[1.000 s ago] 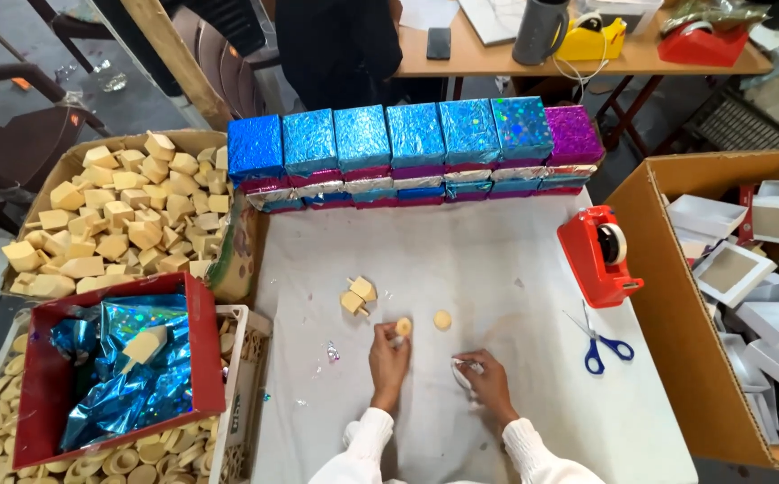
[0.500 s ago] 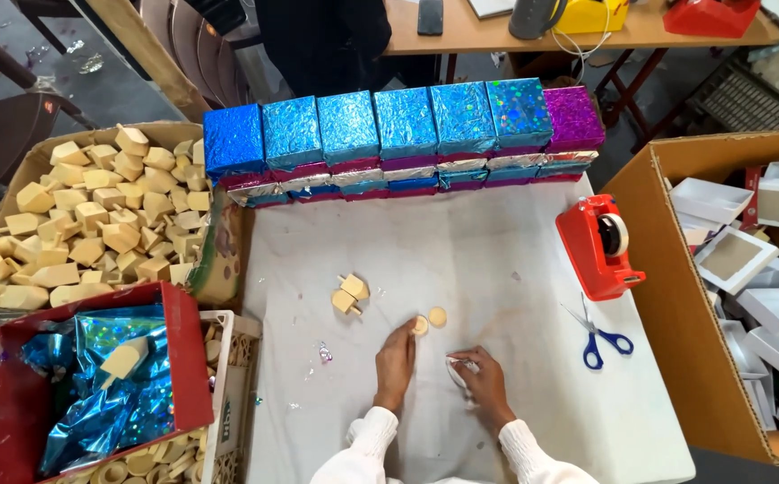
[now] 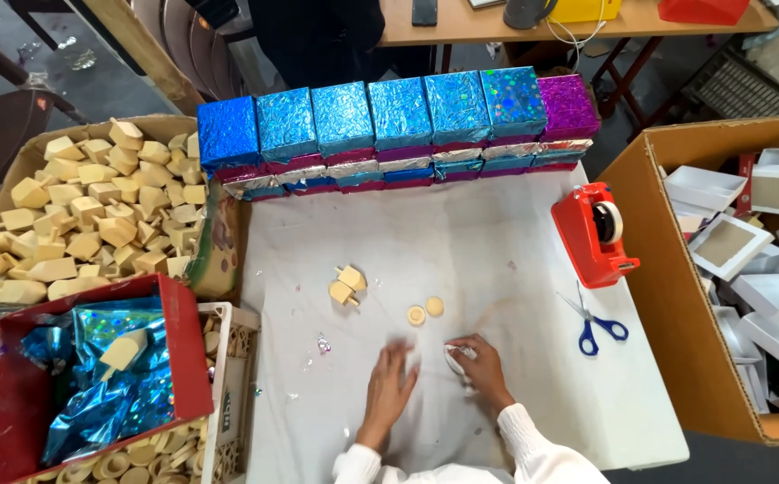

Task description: Packaging small objects into boxes.

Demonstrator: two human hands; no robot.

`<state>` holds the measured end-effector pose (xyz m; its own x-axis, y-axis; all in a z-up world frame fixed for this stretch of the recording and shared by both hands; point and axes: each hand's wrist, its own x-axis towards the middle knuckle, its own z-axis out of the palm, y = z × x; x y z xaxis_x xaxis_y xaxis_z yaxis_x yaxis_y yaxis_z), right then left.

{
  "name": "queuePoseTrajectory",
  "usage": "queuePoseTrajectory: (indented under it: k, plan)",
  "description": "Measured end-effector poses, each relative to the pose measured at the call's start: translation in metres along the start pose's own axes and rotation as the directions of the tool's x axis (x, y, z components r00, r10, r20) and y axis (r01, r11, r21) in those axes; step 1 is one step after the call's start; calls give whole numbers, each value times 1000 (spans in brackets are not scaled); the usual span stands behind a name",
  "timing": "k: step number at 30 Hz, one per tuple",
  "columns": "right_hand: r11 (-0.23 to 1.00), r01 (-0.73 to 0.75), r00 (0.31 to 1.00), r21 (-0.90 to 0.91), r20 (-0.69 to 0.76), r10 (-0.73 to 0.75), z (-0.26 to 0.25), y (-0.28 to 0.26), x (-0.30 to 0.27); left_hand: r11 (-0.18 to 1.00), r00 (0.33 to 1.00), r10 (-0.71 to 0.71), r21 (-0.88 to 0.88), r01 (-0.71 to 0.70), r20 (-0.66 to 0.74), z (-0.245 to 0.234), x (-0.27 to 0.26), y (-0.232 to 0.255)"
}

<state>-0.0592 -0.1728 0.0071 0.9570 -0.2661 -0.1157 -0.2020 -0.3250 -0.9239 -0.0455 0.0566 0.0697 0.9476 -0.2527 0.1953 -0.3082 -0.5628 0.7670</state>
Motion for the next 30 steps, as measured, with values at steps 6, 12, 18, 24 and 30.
queuePoseTrajectory:
  k: [6,12,18,24,30]
  plan:
    - [956,-282,958,84,75,276,3,-6,-12,974,952,-225,16,226,210,-35,-90,-39]
    - [884,-354,915,304,310,259,36,-1,-46,838,886,-435,-287,464,163,-5,-107,-60]
    - [870,-122,965,479,263,-9,44,32,-61,794,908,-334,-442,416,254,30,-59,-5]
    - [660,-460,882,594,392,262,1,-18,-102,779,910,-302,-477,408,285,50,-64,13]
    - [747,-233,969,622,81,235,15,69,-92,992,953,103,-97,-78,284,59,-62,45]
